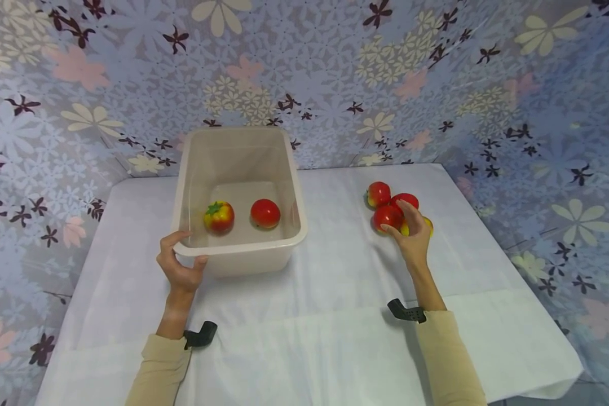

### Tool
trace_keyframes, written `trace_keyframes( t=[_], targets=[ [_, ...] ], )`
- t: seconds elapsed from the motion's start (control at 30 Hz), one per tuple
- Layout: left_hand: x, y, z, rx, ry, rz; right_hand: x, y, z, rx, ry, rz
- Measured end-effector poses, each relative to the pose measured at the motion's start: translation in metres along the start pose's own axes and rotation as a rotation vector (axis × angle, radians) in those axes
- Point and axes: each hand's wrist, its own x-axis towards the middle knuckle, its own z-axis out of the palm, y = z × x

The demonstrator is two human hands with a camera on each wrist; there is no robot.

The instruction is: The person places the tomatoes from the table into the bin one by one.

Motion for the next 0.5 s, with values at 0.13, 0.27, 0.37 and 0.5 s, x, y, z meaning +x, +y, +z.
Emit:
trace_keyframes(
  t=[0.13, 0.27, 0.37, 0.5],
  targets=[
    [-0.0025, -0.0014, 0.0014, -0.013, -0.003, 0.006, -0.0066, -0.006, -0.001, -0.051, 0.011, 0.065],
    [-0.0031, -0.0017, 0.003, -0.022, -0.016, 0.011, -0.0055, -0.0066, -0.0028, -0.058, 0.021, 0.03],
    [-0.0018, -0.0021, 0.0031, -0.015, -0.013, 0.014, -0.003, -0.0074, -0.0023, -0.071, 0.025, -0.001],
    [0.0005, -0.0025, 0.0012, -0.001, -0.001, 0.013, -0.0025, -0.0089, 0.0017, -0.103, 0.008, 0.025]
  ],
)
